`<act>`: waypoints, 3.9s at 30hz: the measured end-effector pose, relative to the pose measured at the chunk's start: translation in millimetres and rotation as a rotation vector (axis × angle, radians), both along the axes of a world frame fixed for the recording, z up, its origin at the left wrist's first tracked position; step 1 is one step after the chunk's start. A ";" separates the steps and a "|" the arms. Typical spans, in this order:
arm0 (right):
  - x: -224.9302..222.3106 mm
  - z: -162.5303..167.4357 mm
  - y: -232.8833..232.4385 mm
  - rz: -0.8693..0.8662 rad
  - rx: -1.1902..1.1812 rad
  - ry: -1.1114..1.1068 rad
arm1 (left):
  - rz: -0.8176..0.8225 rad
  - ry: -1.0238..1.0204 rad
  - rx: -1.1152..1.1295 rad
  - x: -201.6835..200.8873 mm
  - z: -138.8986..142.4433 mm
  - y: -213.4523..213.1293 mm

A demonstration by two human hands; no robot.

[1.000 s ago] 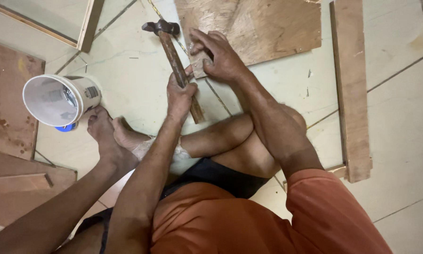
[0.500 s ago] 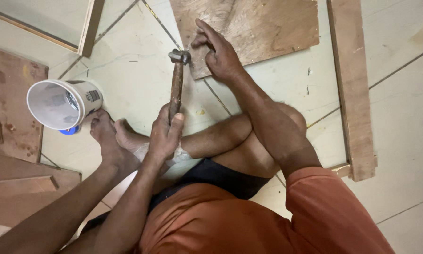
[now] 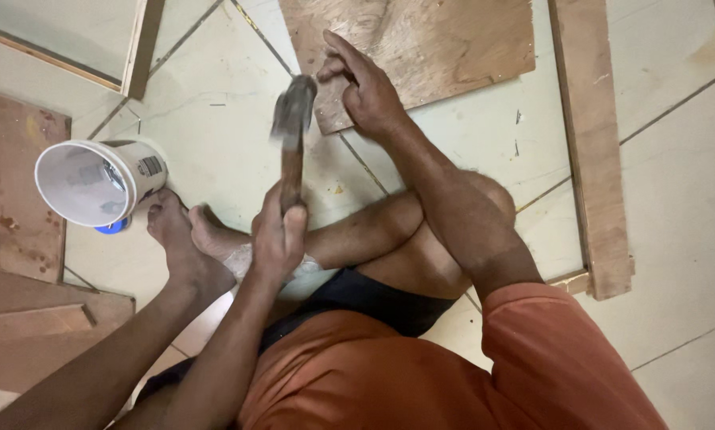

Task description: The person sits on a tiled floor and hammers nails into wooden frame pieces to assemble square picture frames, holding nails in place and driving them with a hammer, working on one frame piece at a time among scattered wood boards and a bucket of nails.

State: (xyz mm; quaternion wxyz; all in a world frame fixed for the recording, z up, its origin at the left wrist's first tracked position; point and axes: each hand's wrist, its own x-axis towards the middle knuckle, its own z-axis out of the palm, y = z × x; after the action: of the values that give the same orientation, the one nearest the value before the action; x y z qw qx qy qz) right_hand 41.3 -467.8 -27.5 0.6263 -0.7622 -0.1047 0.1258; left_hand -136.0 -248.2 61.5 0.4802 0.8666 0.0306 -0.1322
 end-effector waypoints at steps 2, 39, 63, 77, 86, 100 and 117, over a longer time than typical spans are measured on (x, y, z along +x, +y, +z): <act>0.6 0.2 -0.3 0.019 0.001 -0.043 | -0.029 -0.182 -0.055 -2.2 5.5 1.7; 5.6 -21.2 -4.3 0.017 -0.026 -0.087 | 0.001 0.240 0.076 1.5 -29.6 12.6; 39.6 31.2 9.7 -0.066 -0.193 -0.049 | 0.227 0.194 0.068 127.8 -57.7 -15.7; 42.4 18.7 17.0 -0.054 -0.131 -0.104 | 0.356 0.256 -0.090 153.0 -90.5 -54.8; 43.1 28.4 14.9 -0.046 -0.107 -0.050 | 0.310 0.170 0.062 159.6 -76.2 -61.6; 18.2 37.8 13.2 -0.025 -0.152 -0.673 | 0.124 -0.018 0.365 196.3 -53.1 -15.5; -17.6 -21.4 63.4 0.146 1.103 0.760 | 0.461 0.357 -1.228 216.8 -21.6 -11.1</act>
State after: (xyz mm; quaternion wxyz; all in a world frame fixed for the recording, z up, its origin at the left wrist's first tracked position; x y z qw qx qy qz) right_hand 23.7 -404.3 -48.9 0.9071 -0.2245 0.0229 0.3553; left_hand 80.8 -259.3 40.0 0.8886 0.3732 0.2125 -0.1609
